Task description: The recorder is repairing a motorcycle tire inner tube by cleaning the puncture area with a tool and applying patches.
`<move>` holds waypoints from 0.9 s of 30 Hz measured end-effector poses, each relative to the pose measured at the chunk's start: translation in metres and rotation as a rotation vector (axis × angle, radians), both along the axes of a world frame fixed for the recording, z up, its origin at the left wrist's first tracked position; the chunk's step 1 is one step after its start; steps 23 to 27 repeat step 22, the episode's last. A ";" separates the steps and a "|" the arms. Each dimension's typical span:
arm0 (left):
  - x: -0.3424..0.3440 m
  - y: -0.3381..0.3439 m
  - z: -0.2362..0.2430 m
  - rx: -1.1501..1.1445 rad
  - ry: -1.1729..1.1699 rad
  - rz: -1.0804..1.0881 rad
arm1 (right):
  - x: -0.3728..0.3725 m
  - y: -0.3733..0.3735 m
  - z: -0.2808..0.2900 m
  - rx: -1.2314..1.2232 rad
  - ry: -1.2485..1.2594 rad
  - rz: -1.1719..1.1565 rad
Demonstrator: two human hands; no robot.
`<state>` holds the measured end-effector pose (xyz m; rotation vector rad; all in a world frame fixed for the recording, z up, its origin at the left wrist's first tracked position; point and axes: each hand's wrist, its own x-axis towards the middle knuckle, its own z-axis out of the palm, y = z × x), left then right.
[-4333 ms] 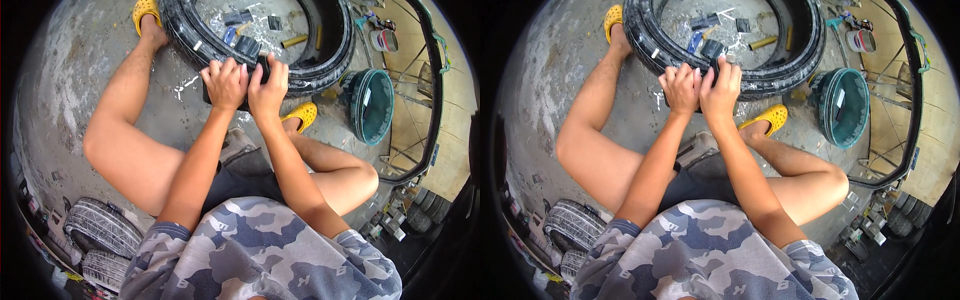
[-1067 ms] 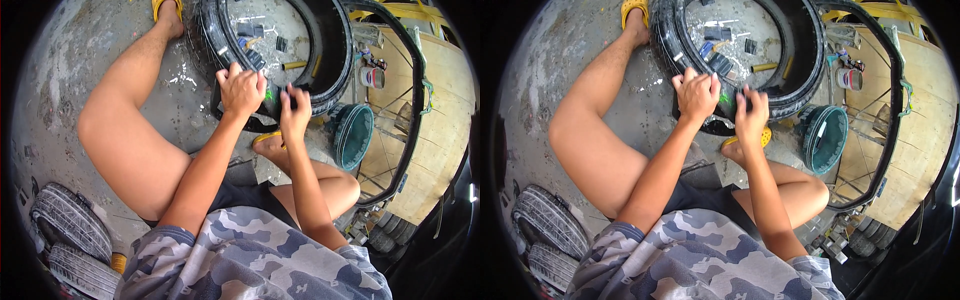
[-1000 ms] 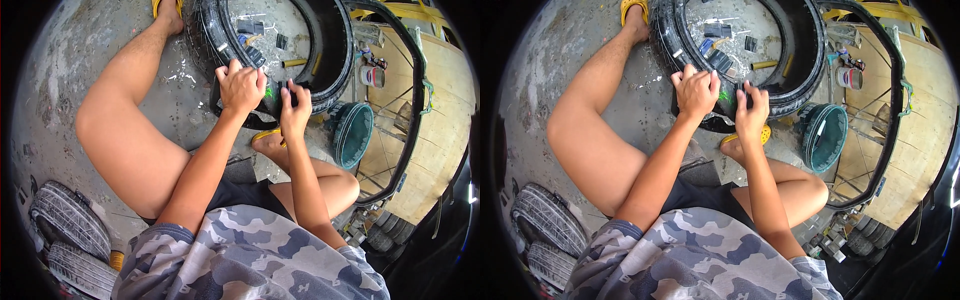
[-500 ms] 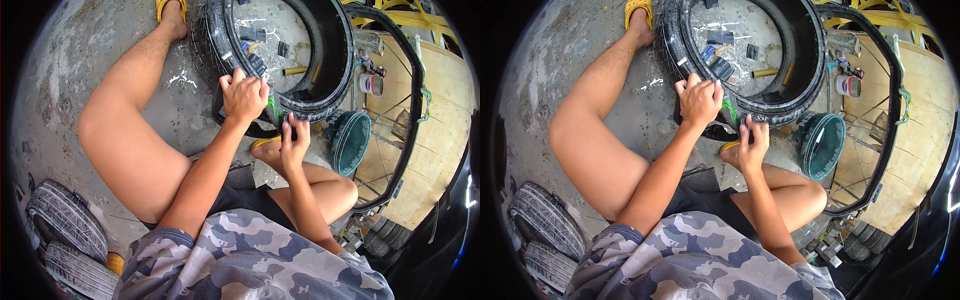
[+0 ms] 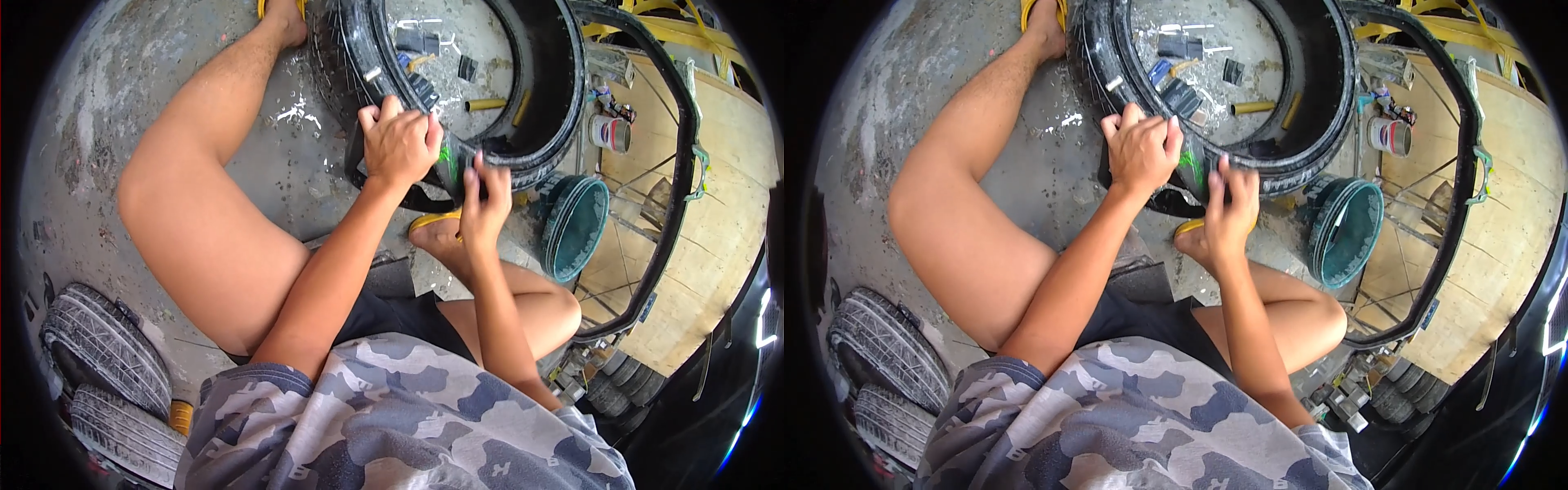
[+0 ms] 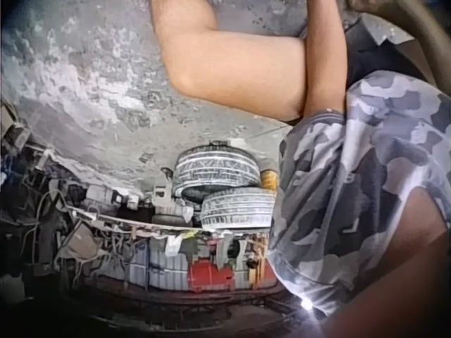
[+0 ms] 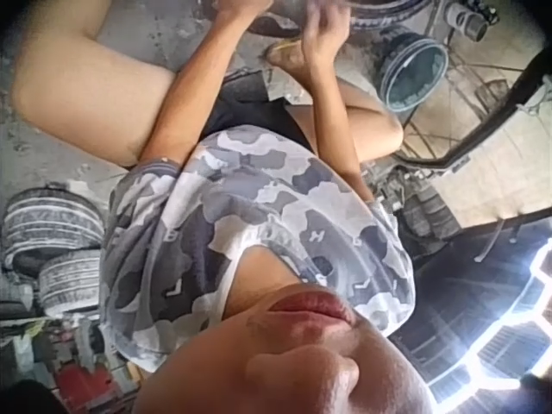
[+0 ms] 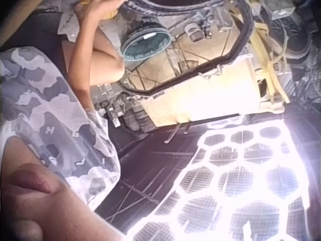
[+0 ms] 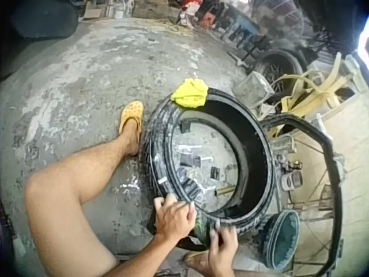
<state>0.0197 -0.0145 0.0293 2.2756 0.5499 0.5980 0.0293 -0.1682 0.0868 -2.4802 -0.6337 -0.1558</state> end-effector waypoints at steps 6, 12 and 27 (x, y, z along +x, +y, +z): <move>0.002 -0.002 -0.004 0.016 -0.033 0.035 | 0.000 0.009 0.001 -0.009 -0.021 -0.018; 0.002 -0.002 -0.005 0.017 -0.014 0.011 | -0.028 -0.013 -0.001 -0.075 -0.083 -0.010; -0.002 0.001 -0.006 0.021 -0.009 -0.005 | -0.033 -0.013 -0.002 -0.048 0.076 -0.055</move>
